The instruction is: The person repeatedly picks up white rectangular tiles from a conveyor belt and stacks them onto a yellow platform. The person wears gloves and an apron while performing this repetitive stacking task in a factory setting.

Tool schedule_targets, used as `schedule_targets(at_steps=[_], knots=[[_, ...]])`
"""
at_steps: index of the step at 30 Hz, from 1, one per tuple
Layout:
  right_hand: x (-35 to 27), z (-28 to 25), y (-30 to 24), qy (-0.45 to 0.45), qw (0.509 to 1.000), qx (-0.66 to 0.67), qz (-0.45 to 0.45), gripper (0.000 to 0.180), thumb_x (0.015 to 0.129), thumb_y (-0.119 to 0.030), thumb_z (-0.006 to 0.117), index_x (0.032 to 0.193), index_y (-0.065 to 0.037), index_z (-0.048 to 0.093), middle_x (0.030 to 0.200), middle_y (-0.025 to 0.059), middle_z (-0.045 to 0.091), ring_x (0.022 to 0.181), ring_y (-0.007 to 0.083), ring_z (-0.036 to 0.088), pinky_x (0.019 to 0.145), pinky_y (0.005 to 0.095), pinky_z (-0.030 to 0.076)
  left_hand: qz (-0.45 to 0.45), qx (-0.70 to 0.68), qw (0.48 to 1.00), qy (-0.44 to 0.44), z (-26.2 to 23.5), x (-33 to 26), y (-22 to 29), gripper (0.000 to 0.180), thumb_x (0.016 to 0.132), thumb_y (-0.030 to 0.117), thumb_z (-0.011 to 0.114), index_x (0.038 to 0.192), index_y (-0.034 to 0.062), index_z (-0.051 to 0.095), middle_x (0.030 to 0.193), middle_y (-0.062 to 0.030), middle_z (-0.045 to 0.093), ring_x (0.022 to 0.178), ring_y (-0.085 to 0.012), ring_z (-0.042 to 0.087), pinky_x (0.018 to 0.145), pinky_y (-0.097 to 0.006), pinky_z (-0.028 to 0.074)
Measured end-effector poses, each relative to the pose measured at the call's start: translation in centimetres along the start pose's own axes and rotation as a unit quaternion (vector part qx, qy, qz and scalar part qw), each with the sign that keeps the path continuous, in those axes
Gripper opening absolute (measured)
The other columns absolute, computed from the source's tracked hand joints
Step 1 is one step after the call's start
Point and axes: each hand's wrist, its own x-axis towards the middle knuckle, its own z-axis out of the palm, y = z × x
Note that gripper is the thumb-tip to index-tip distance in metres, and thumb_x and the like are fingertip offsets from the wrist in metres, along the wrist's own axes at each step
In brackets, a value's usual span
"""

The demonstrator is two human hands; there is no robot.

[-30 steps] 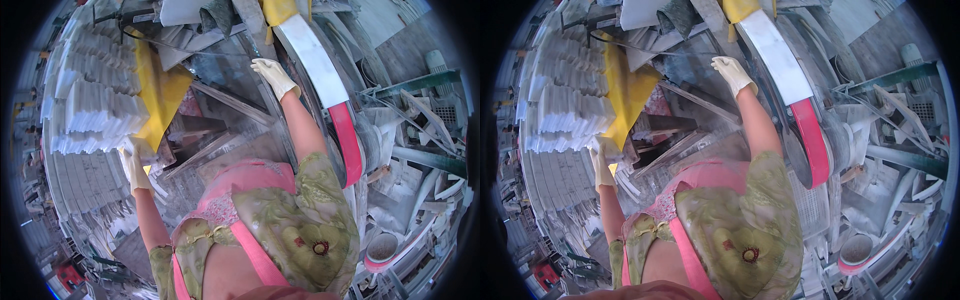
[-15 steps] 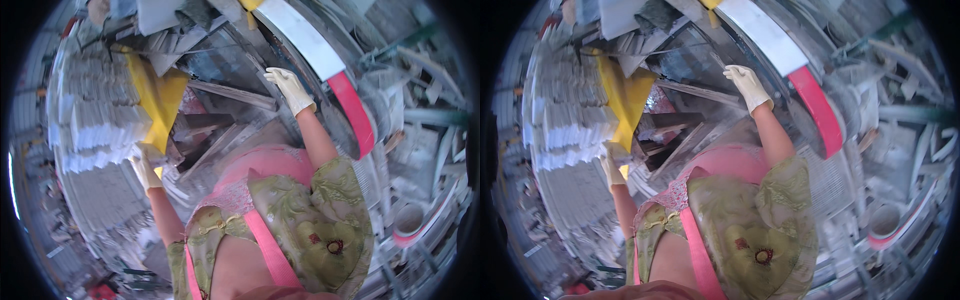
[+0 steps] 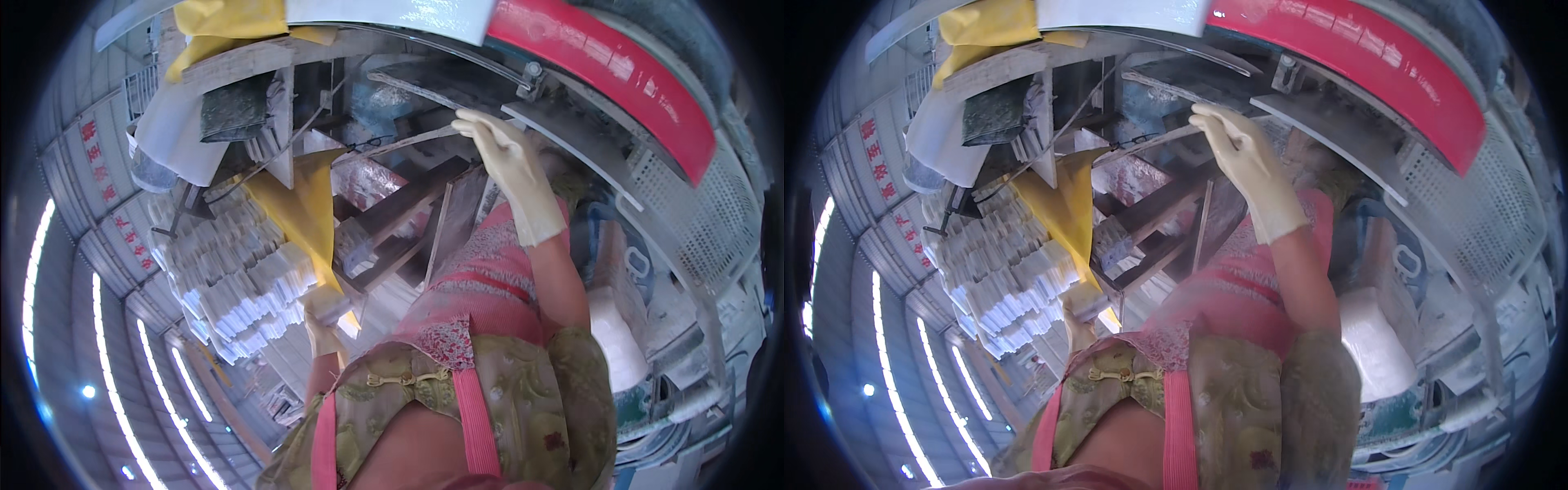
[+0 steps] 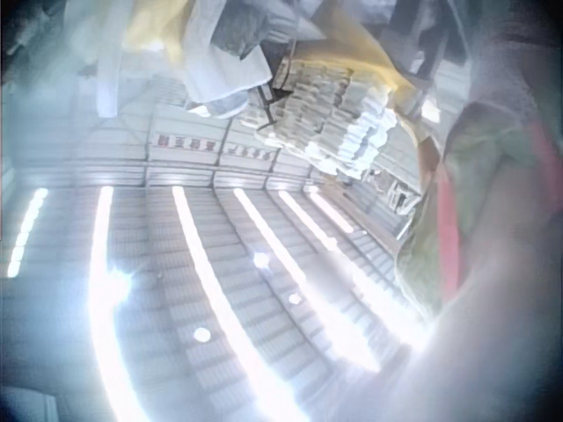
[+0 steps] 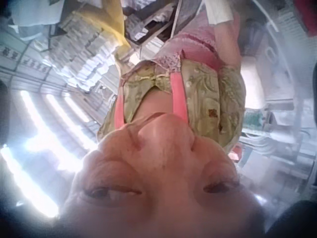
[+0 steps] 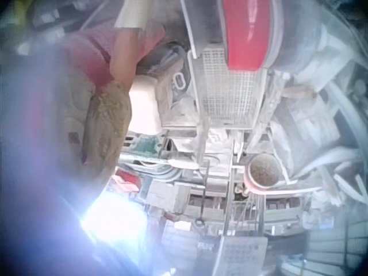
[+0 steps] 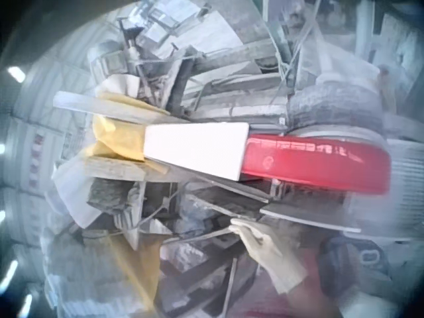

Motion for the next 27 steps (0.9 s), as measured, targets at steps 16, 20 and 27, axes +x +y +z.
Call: schedule_targets(at_steps=[16, 20, 27], knots=[[0.0, -2.7, 2.7, 0.086, 0.992, 0.083, 0.035, 0.032, 0.108, -0.015, 0.053, 0.131, 0.005, 0.063, 0.118, 0.0159, 0.073, 0.109, 0.016, 0.068, 0.095, 0.028, 0.05, -0.026, 0.031, 0.997, 0.061, 0.6, -0.8, 2.0, 0.049, 0.099, 0.042, 0.062, 0.135, 0.0098, 0.057, 0.129, -0.0111, 0.066, 0.115, -0.0313, 0.068, 0.092, -0.048, 0.06], [0.7, -3.0, 3.0, 0.073, 0.992, 0.086, 0.063, 0.031, 0.108, -0.014, 0.053, 0.131, 0.006, 0.063, 0.115, 0.0143, 0.073, 0.107, 0.0162, 0.068, 0.094, 0.028, 0.05, -0.034, 0.007, 0.997, 0.064, -0.3, -0.3, 2.1, 0.05, 0.097, 0.042, 0.064, 0.135, 0.0106, 0.057, 0.13, -0.0108, 0.066, 0.115, -0.0316, 0.067, 0.093, -0.05, 0.06], [1.4, -3.3, 3.3, 0.082, 0.994, 0.068, 0.028, 0.03, 0.107, -0.011, 0.054, 0.131, 0.005, 0.064, 0.113, 0.012, 0.071, 0.105, 0.0158, 0.067, 0.094, 0.0287, 0.051, -0.03, 0.017, 0.999, 0.038, -1.3, 0.3, 2.0, 0.053, 0.095, 0.042, 0.068, 0.136, 0.0097, 0.057, 0.131, -0.0108, 0.066, 0.118, -0.0324, 0.066, 0.096, -0.052, 0.059]])
